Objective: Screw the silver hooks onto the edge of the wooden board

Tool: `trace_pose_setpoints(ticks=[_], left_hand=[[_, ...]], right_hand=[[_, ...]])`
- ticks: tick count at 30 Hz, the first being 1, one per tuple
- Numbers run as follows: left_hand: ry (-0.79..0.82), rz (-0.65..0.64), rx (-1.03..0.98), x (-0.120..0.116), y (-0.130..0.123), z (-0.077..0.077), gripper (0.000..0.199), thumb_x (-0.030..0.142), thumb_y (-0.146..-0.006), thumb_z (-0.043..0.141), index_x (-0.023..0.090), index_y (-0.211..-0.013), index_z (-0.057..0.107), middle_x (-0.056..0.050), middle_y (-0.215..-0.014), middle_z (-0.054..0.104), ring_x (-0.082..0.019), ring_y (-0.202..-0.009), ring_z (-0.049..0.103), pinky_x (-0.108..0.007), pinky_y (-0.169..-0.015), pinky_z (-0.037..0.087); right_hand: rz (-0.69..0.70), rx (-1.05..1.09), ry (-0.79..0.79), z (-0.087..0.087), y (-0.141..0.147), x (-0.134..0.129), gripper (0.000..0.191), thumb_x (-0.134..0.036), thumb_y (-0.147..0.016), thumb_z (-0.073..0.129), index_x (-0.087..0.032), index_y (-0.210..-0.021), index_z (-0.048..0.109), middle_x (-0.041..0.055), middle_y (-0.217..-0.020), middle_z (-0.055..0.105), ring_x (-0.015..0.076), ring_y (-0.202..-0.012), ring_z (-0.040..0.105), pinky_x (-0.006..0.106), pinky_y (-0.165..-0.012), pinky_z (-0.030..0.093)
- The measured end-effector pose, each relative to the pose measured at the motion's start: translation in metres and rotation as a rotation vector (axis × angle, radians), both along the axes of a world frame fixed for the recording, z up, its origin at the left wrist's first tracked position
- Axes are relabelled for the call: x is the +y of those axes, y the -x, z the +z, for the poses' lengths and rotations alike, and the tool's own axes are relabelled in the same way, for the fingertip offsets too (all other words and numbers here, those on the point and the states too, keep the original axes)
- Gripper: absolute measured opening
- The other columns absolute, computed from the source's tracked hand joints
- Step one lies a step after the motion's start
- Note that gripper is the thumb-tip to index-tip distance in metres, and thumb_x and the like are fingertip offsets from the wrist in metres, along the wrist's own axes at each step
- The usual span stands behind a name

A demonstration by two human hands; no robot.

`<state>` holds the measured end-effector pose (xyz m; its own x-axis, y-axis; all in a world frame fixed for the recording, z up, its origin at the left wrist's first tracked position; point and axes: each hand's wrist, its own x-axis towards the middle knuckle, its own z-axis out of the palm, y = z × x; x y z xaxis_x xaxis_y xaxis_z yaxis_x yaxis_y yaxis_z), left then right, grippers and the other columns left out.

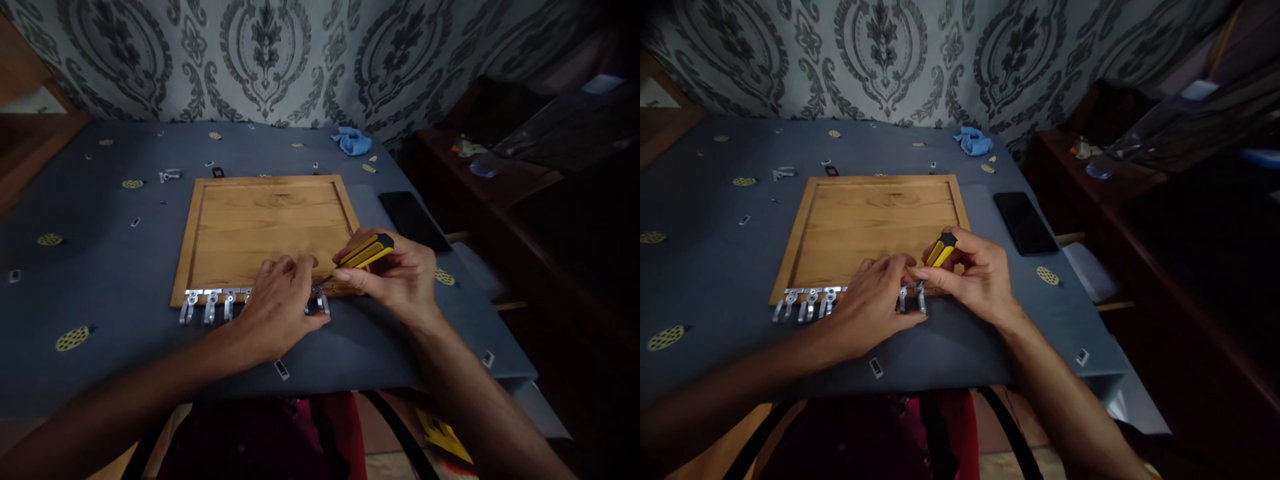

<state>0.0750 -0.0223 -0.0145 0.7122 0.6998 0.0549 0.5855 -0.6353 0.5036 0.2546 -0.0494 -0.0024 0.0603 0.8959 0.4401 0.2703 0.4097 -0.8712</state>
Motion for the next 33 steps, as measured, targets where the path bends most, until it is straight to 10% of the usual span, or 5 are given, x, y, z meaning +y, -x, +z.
trace_pose_setpoints(ticks=[10,33], left_hand=[[0.040,0.002,0.031,0.001,0.000,0.002,0.051,0.035,-0.077,0.080,0.017,-0.114,0.048,-0.009,-0.110,0.067,-0.030,-0.107,0.059,-0.046,-0.094,0.043],[0.063,0.014,0.023,-0.001,0.000,0.006,0.045,0.029,-0.078,0.077,0.020,-0.109,0.045,-0.007,-0.108,0.066,-0.029,-0.108,0.059,-0.045,-0.092,0.045]], right_hand=[[-0.274,0.172,-0.173,-0.007,0.005,0.002,0.024,-0.041,-0.082,0.078,-0.025,-0.073,0.063,-0.0024,-0.066,0.060,0.0080,-0.039,0.049,0.026,-0.033,0.036],[-0.036,0.013,0.073,0.002,0.003,0.001,0.023,-0.037,-0.072,0.086,-0.023,-0.074,0.067,0.0007,-0.073,0.066,0.0139,-0.062,0.061,0.027,-0.052,0.053]])
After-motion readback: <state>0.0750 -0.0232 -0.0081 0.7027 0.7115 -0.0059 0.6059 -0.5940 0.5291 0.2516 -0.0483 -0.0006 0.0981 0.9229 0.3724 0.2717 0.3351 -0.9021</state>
